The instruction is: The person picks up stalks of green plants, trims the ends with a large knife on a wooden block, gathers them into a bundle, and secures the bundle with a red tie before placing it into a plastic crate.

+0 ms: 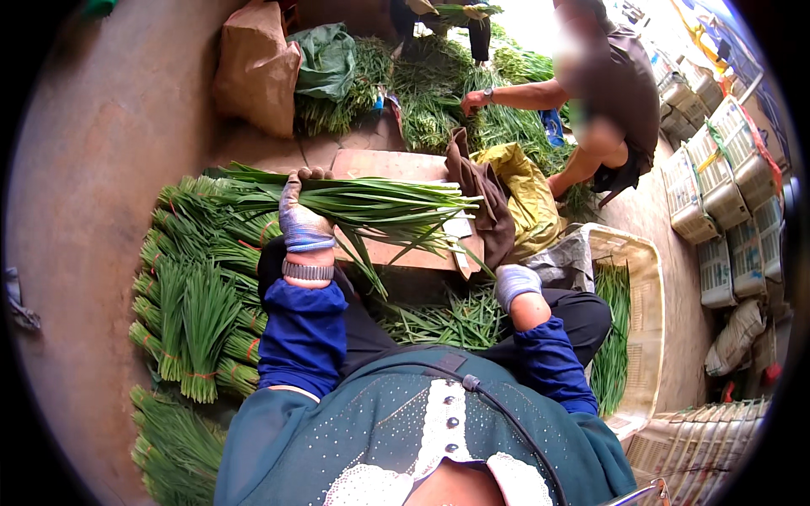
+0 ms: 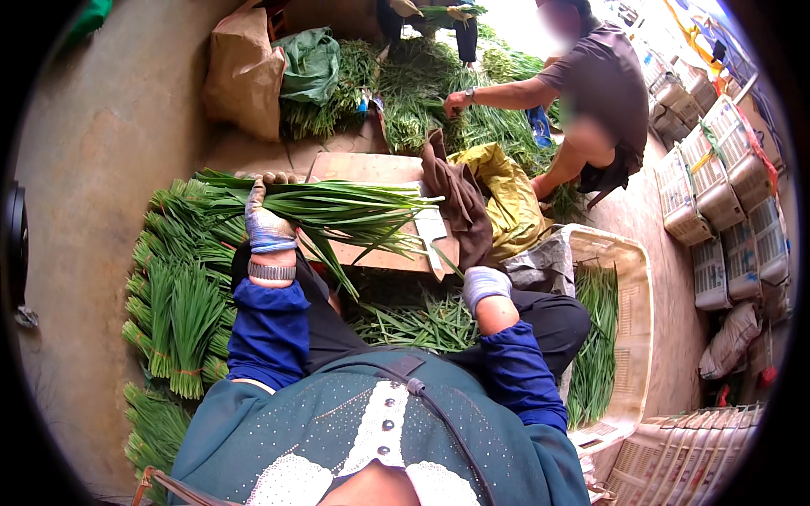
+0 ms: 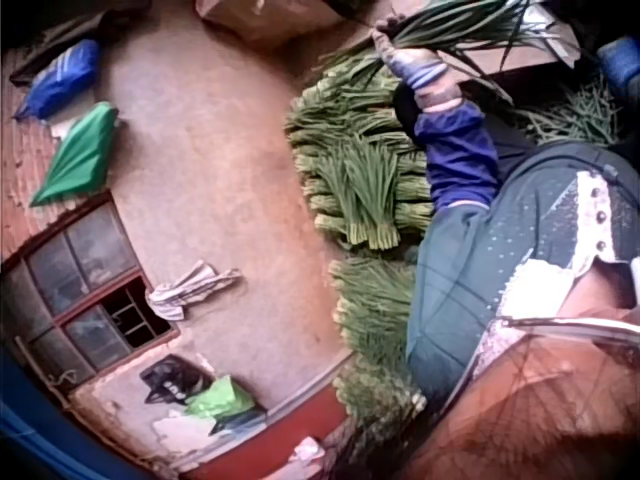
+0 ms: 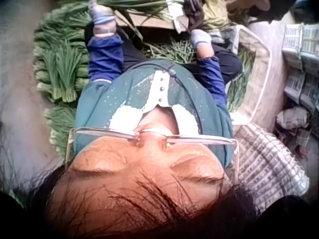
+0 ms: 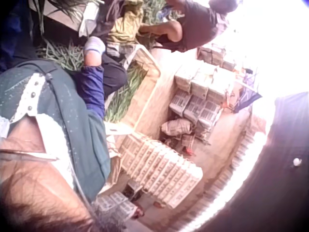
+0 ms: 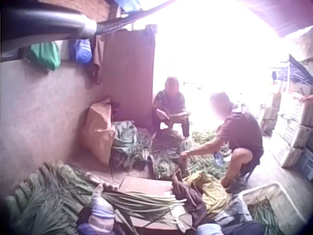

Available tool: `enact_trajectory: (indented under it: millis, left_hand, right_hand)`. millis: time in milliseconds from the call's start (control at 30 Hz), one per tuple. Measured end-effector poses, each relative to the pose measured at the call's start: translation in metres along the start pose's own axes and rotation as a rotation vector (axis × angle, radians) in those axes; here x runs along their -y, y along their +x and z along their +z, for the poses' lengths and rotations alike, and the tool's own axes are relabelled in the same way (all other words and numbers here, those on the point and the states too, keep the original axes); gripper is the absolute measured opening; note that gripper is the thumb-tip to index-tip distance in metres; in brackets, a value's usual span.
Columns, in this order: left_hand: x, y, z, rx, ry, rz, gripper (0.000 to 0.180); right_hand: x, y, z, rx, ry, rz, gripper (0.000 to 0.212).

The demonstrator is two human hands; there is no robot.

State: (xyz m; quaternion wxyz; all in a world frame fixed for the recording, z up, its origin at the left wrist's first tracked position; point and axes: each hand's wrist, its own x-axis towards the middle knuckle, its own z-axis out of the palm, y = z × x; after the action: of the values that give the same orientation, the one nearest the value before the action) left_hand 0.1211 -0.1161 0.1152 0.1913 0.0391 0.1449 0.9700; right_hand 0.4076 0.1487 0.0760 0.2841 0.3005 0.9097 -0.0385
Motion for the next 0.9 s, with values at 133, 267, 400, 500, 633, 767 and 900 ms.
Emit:
enact_trajectory:
  millis: [133,267,400,500,633,767,900]
  left_hand:
    - [-0.003,-0.001,0.000,0.019,0.011,0.061,0.015]
    - [-0.001,-0.001,-0.004,-0.003,0.012,0.041,0.012]
    - [0.020,0.000,0.001,-0.050,0.001,0.025,0.014]
    - [0.059,-0.023,0.038,-0.173,0.059,0.035,0.008]
    - [0.118,-0.041,0.058,-0.139,0.250,0.069,0.019]
    - [0.169,-0.090,0.104,0.055,0.372,-0.053,0.029]
    - [0.181,-0.106,0.105,0.517,0.803,-0.188,0.058]
  right_hand:
    - [-0.018,-0.022,0.027,-0.163,0.275,-0.123,0.025]
    - [-0.010,-0.045,-0.010,-0.522,0.859,-0.236,0.019]
    - [0.023,-0.072,-0.052,-1.052,0.786,-0.534,0.040]
    - [0.051,-0.082,-0.066,-1.000,0.473,-0.529,0.093]
    - [0.107,-0.070,-0.076,-0.978,0.399,-0.467,0.111]
    - [0.092,-0.003,-0.058,-0.958,0.923,-0.453,0.078]
    - [0.056,0.004,-0.052,-0.931,1.363,-0.679,0.049]
